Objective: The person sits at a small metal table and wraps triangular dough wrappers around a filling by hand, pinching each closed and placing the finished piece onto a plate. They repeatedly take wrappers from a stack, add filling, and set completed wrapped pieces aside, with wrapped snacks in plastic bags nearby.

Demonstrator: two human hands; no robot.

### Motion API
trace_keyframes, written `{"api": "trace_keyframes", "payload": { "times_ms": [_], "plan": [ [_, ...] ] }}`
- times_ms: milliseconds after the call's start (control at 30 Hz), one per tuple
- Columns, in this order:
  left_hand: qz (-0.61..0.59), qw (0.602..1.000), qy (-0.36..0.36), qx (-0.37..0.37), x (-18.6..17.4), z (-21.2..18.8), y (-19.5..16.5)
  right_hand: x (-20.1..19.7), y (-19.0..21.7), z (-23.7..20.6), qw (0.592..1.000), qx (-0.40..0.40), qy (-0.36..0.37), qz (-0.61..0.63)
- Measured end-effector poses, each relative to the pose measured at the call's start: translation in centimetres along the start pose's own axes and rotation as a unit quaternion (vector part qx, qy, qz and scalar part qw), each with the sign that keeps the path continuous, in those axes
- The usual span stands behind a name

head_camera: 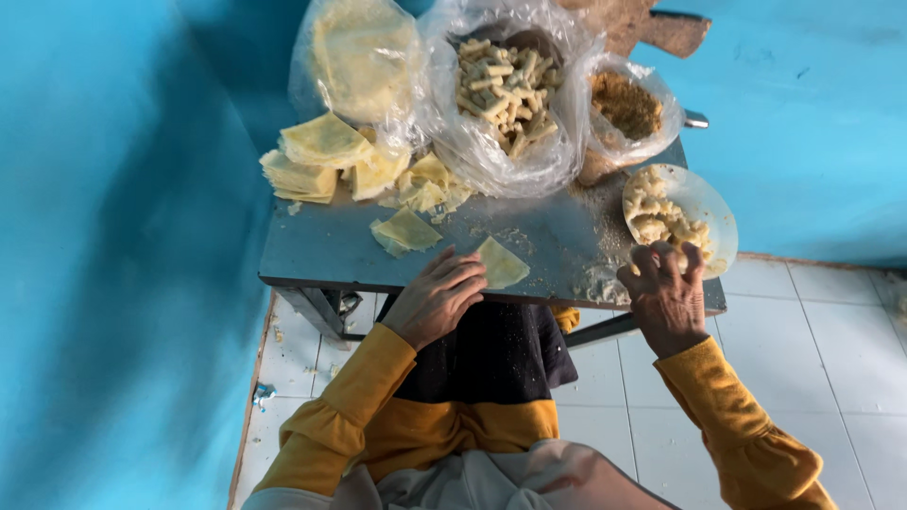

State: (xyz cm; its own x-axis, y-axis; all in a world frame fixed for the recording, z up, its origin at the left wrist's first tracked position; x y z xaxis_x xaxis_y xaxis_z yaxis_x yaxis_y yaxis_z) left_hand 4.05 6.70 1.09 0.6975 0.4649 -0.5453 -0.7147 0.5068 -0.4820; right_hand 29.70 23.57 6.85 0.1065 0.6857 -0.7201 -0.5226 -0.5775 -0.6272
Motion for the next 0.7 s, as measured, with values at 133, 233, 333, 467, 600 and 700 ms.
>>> {"api": "trace_keyframes", "payload": {
  "times_ms": [133,233,333,467,600,700],
  "plan": [
    [-0.011,1.0,-0.002,0.007,0.1,-0.2,0.1,-0.5,1.4,3.0,0.976,0.071,-0.031,0.205],
    [-0.014,1.0,-0.005,0.011,0.0,-0.4,0.3,-0.7,5.5,6.3,0.916,0.043,-0.029,0.399],
    [-0.014,1.0,-0.005,0.008,-0.1,-0.4,0.3,-1.6,9.5,8.6,0.888,0.012,-0.022,0.46],
    [-0.007,1.0,-0.002,0.003,0.1,-0.4,0.3,-4.1,10.4,8.7,0.967,-0.07,-0.087,0.229],
    [-0.01,1.0,0.007,-0.001,0.0,-0.6,0.3,-3.8,10.2,9.3,0.987,-0.135,-0.055,0.07],
    [-0.02,1.0,0.007,0.003,-0.4,-0.1,0.0,-4.4,9.1,10.3,0.981,-0.145,-0.1,0.078]
  ]
}}
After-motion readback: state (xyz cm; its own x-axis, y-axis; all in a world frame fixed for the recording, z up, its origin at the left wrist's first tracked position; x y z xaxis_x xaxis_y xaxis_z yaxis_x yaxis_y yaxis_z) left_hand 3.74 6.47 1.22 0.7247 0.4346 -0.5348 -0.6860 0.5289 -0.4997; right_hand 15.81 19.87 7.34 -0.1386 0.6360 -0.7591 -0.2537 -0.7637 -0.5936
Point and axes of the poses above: each hand's wrist, its own z-axis towards the middle knuckle, its own x-axis out of the palm, y = z × x, the point moved 5 cm from there along z, towards the middle knuckle, and after that the axes turned 13 degrees about -z, right-handed, at the moved point
